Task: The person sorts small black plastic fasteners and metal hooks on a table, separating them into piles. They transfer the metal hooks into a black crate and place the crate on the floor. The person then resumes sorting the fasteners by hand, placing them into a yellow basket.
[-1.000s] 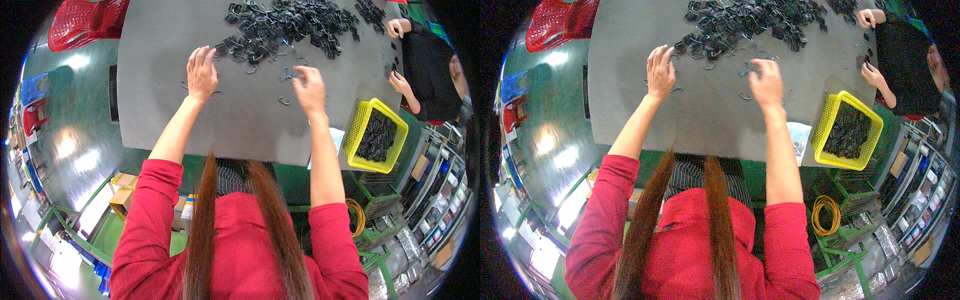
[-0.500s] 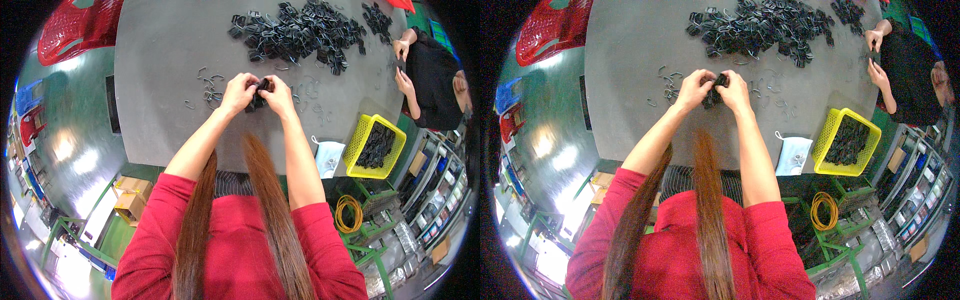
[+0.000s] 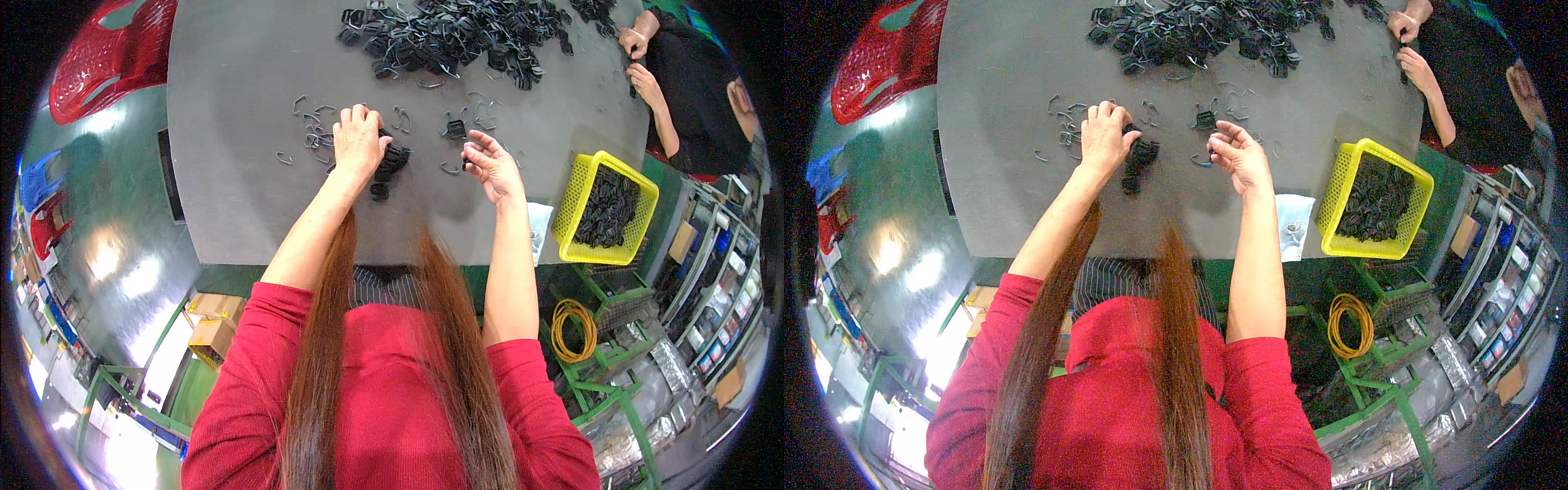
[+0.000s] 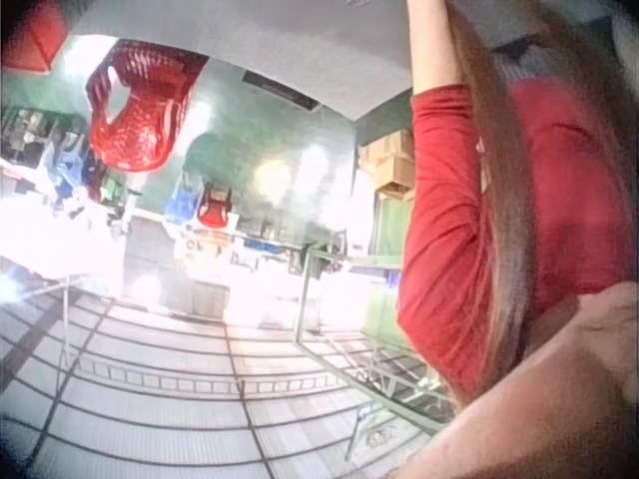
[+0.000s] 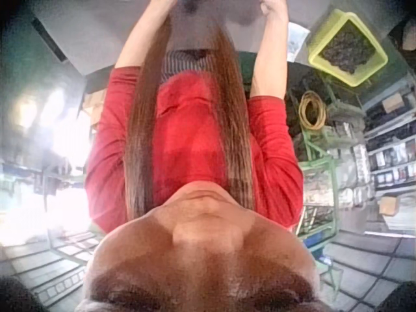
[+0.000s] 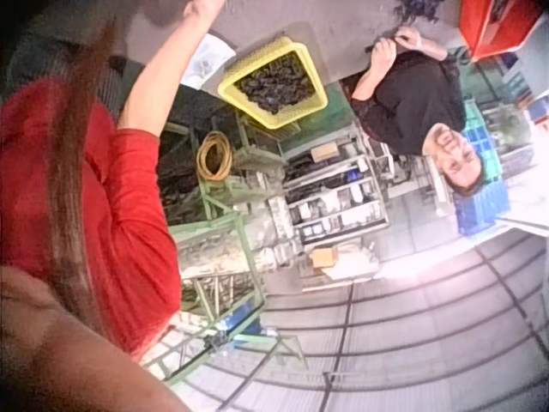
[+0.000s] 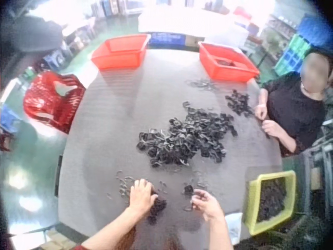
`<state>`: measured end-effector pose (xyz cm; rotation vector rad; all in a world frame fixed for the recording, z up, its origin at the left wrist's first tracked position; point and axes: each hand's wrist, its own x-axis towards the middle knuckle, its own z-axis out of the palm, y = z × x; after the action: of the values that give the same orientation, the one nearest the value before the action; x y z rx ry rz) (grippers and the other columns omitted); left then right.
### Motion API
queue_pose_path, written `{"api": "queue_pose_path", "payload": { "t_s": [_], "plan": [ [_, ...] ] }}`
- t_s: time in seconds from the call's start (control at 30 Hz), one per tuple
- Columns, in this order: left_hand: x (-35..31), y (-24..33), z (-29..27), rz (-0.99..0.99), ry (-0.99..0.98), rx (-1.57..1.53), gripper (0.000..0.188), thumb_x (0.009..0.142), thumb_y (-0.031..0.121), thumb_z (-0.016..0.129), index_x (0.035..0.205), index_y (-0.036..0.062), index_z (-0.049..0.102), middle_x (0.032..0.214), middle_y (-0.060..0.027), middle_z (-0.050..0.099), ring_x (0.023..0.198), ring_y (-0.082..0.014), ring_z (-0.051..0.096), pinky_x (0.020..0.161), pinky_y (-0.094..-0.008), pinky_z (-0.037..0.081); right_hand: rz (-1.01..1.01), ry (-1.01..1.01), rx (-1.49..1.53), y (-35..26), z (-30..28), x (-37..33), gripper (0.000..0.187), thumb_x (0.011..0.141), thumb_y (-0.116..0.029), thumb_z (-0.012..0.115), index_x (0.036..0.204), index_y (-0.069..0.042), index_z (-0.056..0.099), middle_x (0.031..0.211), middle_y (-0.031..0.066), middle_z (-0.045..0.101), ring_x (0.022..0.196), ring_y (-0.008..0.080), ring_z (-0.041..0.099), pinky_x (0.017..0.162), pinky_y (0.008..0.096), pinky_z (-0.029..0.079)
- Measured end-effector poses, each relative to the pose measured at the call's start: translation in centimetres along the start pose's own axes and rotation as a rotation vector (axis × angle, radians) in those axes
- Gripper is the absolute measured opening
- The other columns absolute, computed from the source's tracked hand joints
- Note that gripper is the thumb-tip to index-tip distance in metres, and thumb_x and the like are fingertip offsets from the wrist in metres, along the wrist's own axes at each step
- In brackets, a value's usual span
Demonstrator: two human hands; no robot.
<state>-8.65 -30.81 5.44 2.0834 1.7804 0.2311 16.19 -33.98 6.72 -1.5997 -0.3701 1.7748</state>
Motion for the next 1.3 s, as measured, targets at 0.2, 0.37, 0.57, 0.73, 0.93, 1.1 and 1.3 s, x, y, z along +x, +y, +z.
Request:
{"api": "queue_pose_path", "payload": {
  "t_s": [0.2, 0.37, 0.57, 0.73, 0.93, 1.1, 1.3],
  "plan": [
    [-1.1, -1.7, 0.2, -0.061, -0.128, -0.22, 0.027, 0.072, 0.019, 0.071, 0.092, 0.0076, 0.058, 0.082, -0.0079, 0.06, 0.082, -0.0246, 0.058, 0.073, -0.0365, 0.045, -0.094, 0.066, -0.035, -0.3, 0.0, -0.9, 0.04, 0.077, -0.005, 0.067, 0.115, -0.006, 0.052, 0.1, 0.0063, 0.059, 0.086, 0.0157, 0.062, 0.059, 0.0227, 0.052],
    [-0.8, -3.9, -1.7, -0.355, -0.246, -0.999, 0.018, 0.08, 0.019, 0.066, 0.094, 0.0083, 0.064, 0.083, -0.0034, 0.064, 0.075, -0.0107, 0.059, 0.067, -0.0261, 0.048, -0.397, 0.373, -0.91, -0.1, 1.5, 1.5, 0.03, 0.073, -0.017, 0.069, 0.101, -0.012, 0.06, 0.105, 0.0078, 0.056, 0.093, 0.0259, 0.059, 0.072, 0.0342, 0.051],
    [-1.4, -3.7, -2.1, -0.571, -0.396, -1.239, 0.025, 0.084, 0.036, 0.061, 0.085, 0.0106, 0.06, 0.07, 0.0045, 0.056, 0.06, -0.0059, 0.051, 0.054, -0.0204, 0.041, -0.554, 0.418, -1.328, 0.1, 5.1, 3.3, 0.02, 0.072, -0.019, 0.07, 0.089, -0.012, 0.063, 0.098, 0.0074, 0.059, 0.093, 0.0233, 0.057, 0.076, 0.0368, 0.047],
    [-3.2, 0.9, 0.1, -0.257, -0.151, -0.119, 0.045, 0.071, 0.047, 0.07, 0.093, 0.0084, 0.062, 0.08, -0.0133, 0.065, 0.082, -0.0299, 0.063, 0.071, -0.0408, 0.048, -0.279, 0.185, -0.165, 0.1, 2.1, 2.6, 0.021, 0.077, -0.019, 0.07, 0.086, -0.001, 0.062, 0.079, 0.0036, 0.063, 0.07, 0.0127, 0.059, 0.063, 0.0254, 0.046],
    [-1.9, 0.2, 0.3, -0.471, -0.397, -1.066, 0.035, 0.07, 0.035, 0.074, 0.086, 0.0048, 0.066, 0.071, -0.0062, 0.063, 0.072, -0.0151, 0.06, 0.065, -0.0305, 0.046, -0.203, 0.317, -0.399, 0.8, -3.1, 0.4, 0.029, 0.075, -0.026, 0.07, 0.092, -0.004, 0.061, 0.075, 0.0045, 0.061, 0.073, 0.015, 0.06, 0.065, 0.0304, 0.048],
    [-1.1, -2.1, -1.3, -0.473, -0.485, -0.804, 0.026, 0.076, 0.034, 0.071, 0.079, 0.0101, 0.062, 0.068, 0.0044, 0.054, 0.056, -0.0062, 0.045, 0.05, -0.022, 0.035, -0.24, 0.492, -1.145, 1.1, -0.6, 0.2, 0.035, 0.069, -0.033, 0.071, 0.09, -0.007, 0.064, 0.08, 0.0096, 0.064, 0.08, 0.0261, 0.062, 0.072, 0.0377, 0.048],
    [-1.7, -3.8, -4.5, -0.478, -0.566, -1.731, 0.01, 0.081, 0.009, 0.059, 0.081, 0.0099, 0.049, 0.096, -0.007, 0.06, 0.088, -0.0205, 0.06, 0.06, -0.0251, 0.051, -0.107, 0.407, -1.013, 1.7, -0.5, 0.7, 0.028, 0.069, -0.03, 0.073, 0.084, -0.008, 0.064, 0.095, 0.0108, 0.062, 0.089, 0.0271, 0.06, 0.075, 0.0395, 0.047]
  ]
}}
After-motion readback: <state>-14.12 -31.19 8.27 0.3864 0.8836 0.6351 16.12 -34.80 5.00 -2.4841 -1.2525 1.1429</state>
